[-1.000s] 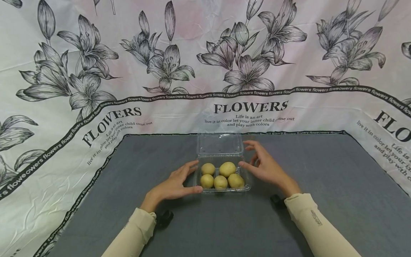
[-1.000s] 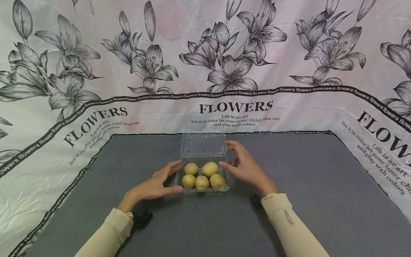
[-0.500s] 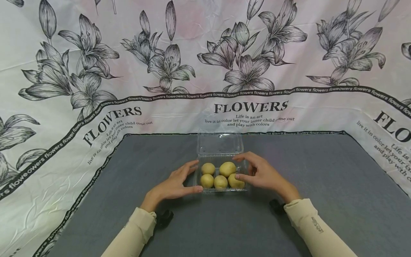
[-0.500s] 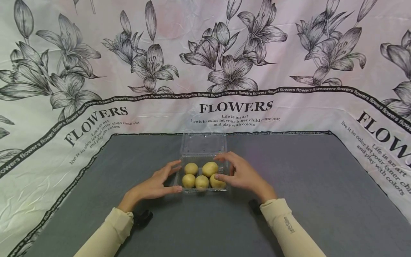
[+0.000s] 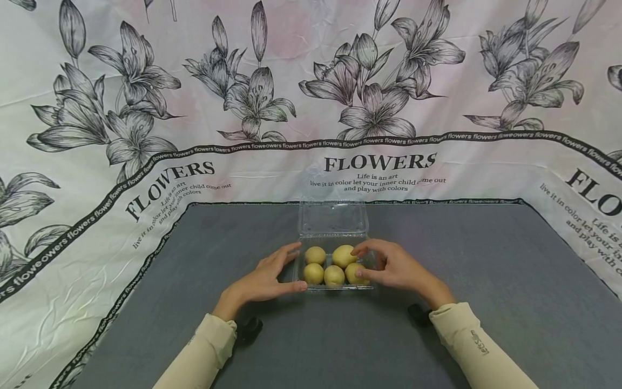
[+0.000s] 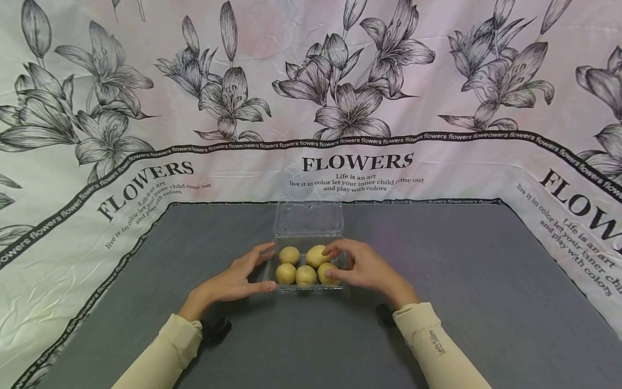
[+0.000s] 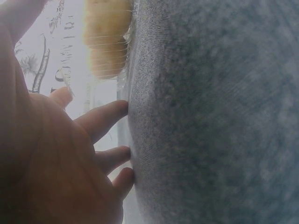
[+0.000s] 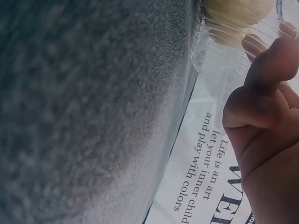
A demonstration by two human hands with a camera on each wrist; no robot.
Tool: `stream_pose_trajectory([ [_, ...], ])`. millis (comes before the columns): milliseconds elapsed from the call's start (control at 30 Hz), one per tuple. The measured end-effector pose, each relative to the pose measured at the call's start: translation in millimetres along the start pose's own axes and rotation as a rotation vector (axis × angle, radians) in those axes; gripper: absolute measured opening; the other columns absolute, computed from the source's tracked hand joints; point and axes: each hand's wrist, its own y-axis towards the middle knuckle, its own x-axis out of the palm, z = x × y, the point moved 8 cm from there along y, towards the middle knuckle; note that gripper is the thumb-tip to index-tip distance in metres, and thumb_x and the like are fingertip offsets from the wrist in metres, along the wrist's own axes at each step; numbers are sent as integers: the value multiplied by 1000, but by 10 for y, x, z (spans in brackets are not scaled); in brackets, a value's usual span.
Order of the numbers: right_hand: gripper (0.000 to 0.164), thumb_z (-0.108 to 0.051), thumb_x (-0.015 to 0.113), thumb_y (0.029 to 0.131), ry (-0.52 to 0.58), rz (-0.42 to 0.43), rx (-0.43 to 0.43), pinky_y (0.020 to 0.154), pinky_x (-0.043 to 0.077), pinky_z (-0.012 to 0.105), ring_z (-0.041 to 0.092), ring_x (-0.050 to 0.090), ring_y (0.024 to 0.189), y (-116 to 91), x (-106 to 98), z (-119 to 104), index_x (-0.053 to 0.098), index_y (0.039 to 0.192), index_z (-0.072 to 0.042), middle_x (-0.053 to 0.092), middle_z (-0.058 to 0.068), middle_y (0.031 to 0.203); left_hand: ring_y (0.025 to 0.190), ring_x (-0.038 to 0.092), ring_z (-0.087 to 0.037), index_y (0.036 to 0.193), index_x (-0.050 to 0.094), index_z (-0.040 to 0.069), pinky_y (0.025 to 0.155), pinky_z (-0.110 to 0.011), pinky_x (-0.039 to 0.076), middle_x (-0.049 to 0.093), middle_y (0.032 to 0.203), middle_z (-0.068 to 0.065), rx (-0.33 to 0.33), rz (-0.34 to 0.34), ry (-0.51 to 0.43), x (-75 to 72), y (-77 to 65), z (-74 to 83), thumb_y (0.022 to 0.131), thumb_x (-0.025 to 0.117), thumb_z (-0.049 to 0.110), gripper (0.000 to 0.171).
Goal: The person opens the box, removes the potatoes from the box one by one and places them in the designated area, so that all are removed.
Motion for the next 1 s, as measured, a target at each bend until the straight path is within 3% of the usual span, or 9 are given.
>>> stream_pose_trajectory([
  [767,34,-34,80,90,-16,-88,-2,59,48,26,10,56,67,59,93,25,71,118,-16,72,6,110,157,26,-22,164,13,31,123,-66,10,34,166,1,-9,3,1,8,3,-3,91,68,60,96],
  [1000,35,-33,80,89,-38,-120,-3,66,51,26,16,64,92,89,106,-2,73,119,-16,73,4,112,157,26,-23,164,12,31,123,-66,10,33,166,1,-12,2,2,7,-1,-6,91,67,61,96],
])
